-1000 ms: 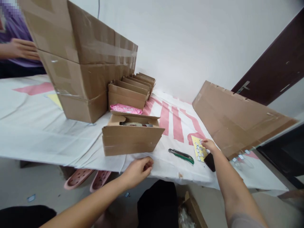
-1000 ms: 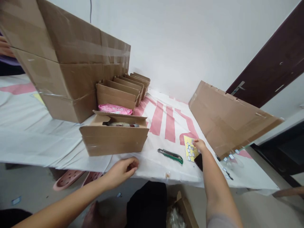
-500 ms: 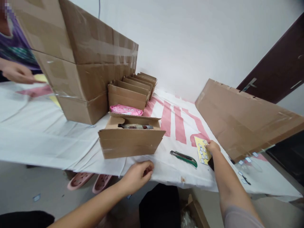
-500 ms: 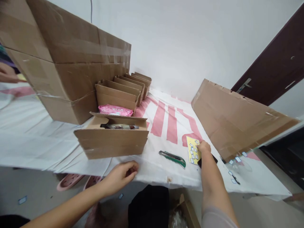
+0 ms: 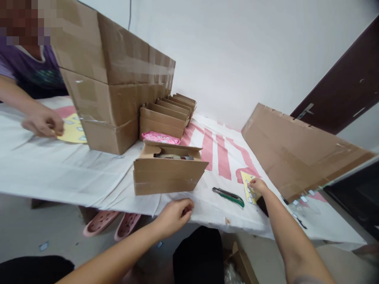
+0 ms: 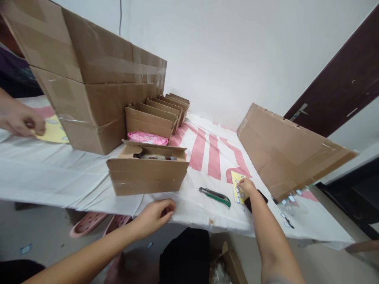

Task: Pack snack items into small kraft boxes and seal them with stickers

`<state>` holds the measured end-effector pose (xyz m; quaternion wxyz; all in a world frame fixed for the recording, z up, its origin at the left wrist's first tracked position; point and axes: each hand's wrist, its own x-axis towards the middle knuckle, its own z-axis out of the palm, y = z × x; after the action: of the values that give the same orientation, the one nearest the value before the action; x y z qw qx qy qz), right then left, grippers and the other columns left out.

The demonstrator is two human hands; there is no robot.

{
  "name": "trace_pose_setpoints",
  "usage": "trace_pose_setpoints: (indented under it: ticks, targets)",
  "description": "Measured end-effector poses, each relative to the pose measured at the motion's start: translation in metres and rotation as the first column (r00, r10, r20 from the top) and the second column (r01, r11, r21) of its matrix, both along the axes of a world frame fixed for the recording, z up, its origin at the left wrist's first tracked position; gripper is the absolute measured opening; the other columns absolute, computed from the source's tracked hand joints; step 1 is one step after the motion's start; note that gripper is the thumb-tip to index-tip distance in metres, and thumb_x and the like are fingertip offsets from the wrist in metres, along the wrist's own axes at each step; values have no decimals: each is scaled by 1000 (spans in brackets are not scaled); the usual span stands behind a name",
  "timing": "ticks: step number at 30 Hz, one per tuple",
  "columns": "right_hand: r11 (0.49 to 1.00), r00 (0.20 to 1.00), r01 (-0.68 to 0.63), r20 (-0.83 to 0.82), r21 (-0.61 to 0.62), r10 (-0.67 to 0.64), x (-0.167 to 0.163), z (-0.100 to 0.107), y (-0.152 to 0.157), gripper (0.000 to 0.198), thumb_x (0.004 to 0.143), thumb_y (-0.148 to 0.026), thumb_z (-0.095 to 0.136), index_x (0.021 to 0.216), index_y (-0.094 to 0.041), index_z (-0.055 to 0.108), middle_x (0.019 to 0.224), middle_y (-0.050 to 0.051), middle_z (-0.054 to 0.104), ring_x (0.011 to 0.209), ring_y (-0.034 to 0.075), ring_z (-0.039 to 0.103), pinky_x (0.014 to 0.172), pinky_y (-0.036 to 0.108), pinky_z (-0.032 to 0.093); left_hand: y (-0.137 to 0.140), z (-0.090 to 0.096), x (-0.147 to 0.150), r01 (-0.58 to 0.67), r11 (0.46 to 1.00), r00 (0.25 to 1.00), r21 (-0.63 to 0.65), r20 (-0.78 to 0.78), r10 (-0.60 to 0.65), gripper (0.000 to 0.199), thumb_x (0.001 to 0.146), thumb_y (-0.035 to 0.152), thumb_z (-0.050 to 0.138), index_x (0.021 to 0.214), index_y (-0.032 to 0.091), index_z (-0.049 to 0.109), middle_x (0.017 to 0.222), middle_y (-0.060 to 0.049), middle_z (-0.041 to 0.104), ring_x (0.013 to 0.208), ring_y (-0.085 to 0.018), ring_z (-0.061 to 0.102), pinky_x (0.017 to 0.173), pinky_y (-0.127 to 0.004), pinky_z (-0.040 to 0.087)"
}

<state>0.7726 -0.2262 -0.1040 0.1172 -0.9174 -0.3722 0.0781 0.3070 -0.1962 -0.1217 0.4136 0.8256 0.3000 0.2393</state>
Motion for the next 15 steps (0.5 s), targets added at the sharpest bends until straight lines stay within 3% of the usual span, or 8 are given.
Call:
trace_pose_setpoints:
  ticks: [3,7,11,15]
  targets:
    - [991,999,25,-40,-131,-31,-10,-2,-1,23,90,-33,55,106,-16,60,105,6,63,88,16,62,78,35,53,0,-1,0,1,1000,1000,11,2,-1,15,76,20,48,80,20,62,70,0,65,63,-15,57,59,-23,38]
    - [985,997,59,-30,-160,-64,-20,2,-5,22,91,-32,55,105,-16,60,106,6,62,90,16,61,79,35,52,0,-2,0,10,1000,1000,14,26,-11,16,76,19,48,81,20,62,70,-1,65,62,-15,57,59,-23,38]
    - [995,997,74,-27,-72,-76,-30,14,-11,19,90,-32,55,98,-16,61,99,4,63,84,14,61,76,33,52,0,-4,-1,12,1000,999,12,50,-12,15,75,19,48,79,20,62,67,0,63,61,-15,55,59,-23,37]
    - [988,997,-13,-70,156,24,-56,32,-11,19,84,-32,61,76,-15,57,75,-1,60,70,13,58,67,28,47,0,-3,-1,12,1000,999,-17,53,-11,15,75,19,48,79,19,62,68,0,63,62,-15,55,59,-23,38]
